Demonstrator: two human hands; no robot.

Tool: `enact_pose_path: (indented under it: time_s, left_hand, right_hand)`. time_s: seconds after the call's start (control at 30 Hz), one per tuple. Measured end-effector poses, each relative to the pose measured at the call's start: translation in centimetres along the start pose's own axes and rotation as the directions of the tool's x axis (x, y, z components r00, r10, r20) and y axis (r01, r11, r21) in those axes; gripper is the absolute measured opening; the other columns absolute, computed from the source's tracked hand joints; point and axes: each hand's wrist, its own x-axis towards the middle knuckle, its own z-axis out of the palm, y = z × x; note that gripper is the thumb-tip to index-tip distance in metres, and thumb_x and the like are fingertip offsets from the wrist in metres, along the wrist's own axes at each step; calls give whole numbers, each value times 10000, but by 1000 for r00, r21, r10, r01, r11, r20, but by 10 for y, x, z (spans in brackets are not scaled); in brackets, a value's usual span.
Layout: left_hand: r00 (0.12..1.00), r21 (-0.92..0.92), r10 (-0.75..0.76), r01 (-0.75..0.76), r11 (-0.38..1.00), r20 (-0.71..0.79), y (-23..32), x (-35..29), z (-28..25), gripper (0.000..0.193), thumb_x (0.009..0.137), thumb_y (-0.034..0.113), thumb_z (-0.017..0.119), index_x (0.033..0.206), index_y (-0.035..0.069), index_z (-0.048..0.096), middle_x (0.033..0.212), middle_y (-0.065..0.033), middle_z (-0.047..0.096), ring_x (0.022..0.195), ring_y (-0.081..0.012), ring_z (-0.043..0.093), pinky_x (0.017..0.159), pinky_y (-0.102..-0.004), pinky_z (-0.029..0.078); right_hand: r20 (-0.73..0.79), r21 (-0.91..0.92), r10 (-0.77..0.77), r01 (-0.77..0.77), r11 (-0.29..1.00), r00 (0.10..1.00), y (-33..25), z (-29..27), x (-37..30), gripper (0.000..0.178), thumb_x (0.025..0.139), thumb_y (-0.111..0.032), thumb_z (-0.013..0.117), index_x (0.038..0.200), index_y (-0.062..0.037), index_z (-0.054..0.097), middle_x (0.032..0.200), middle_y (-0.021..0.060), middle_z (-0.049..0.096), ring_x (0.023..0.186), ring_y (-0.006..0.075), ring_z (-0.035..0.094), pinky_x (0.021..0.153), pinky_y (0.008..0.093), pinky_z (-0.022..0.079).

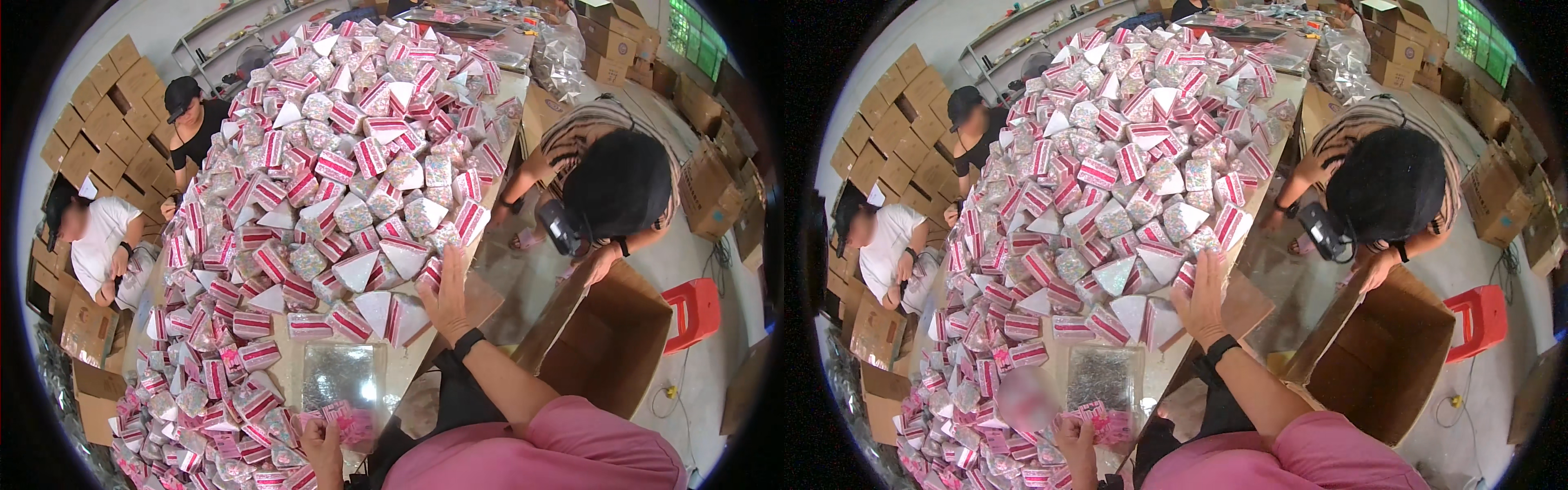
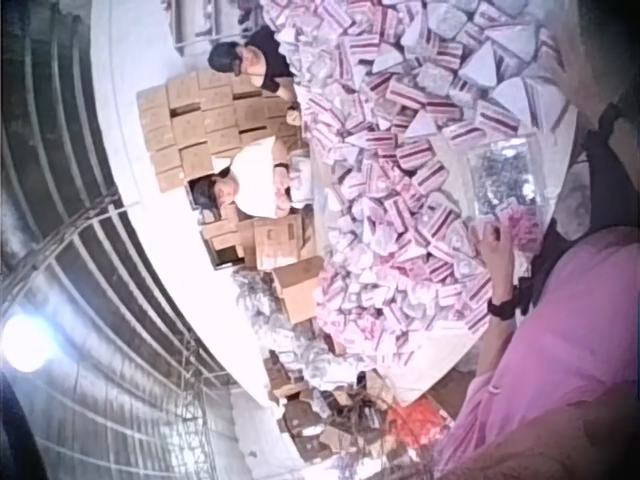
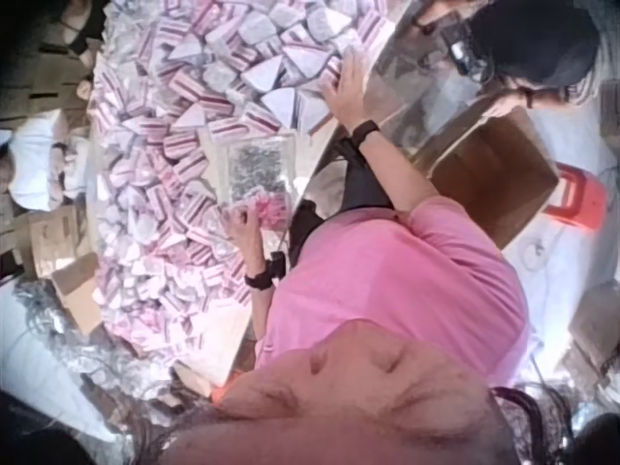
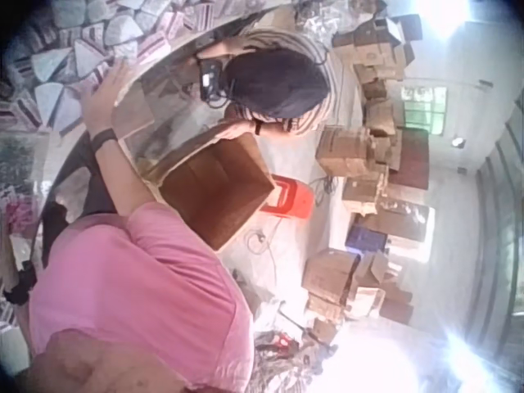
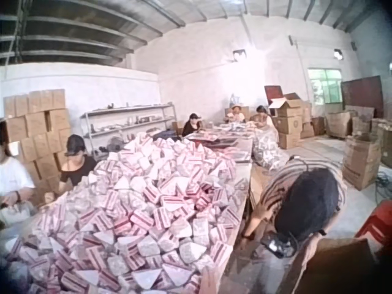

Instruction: Packaging small triangular products into bags at a manufacturing table.

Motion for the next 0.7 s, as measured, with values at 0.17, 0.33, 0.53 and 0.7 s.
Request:
enact_pose_path:
  time_s: [0.17,0.33,0.53,0.7]
  left_hand:
    - [998,-19,-56,57,998,19,-7,0,1,150,854,36,625,772,40,500,660,46,455,578,-24,406,504,-188,329]
    - [999,9,-38,38,999,18,1,-1,6,134,847,21,620,777,37,506,665,46,450,589,-24,400,515,-184,328]
    - [1000,36,-24,24,999,12,-10,-2,5,135,833,21,621,763,31,506,672,39,452,597,-35,403,522,-197,340]
    - [998,-12,-55,55,998,6,-1,-6,5,154,833,33,623,749,27,494,665,35,442,605,-44,399,527,-206,339]
  right_hand:
    - [-5,-19,-16,16,1000,1000,-4,-5,-4,847,810,-356,629,1417,62,211,1457,304,210,1373,447,168,1126,479,147]
    - [-72,-130,42,-51,990,997,-10,9,-12,800,831,-331,598,1418,55,216,1451,312,216,1360,459,187,1114,497,155]
    - [-98,-103,76,-86,991,992,-20,20,-12,715,885,-294,535,1414,66,216,1439,324,230,1347,471,206,1110,498,154]
    - [-78,18,66,-65,998,995,-8,12,-19,731,844,-234,581,1395,89,224,1436,318,238,1353,453,205,1118,474,173]
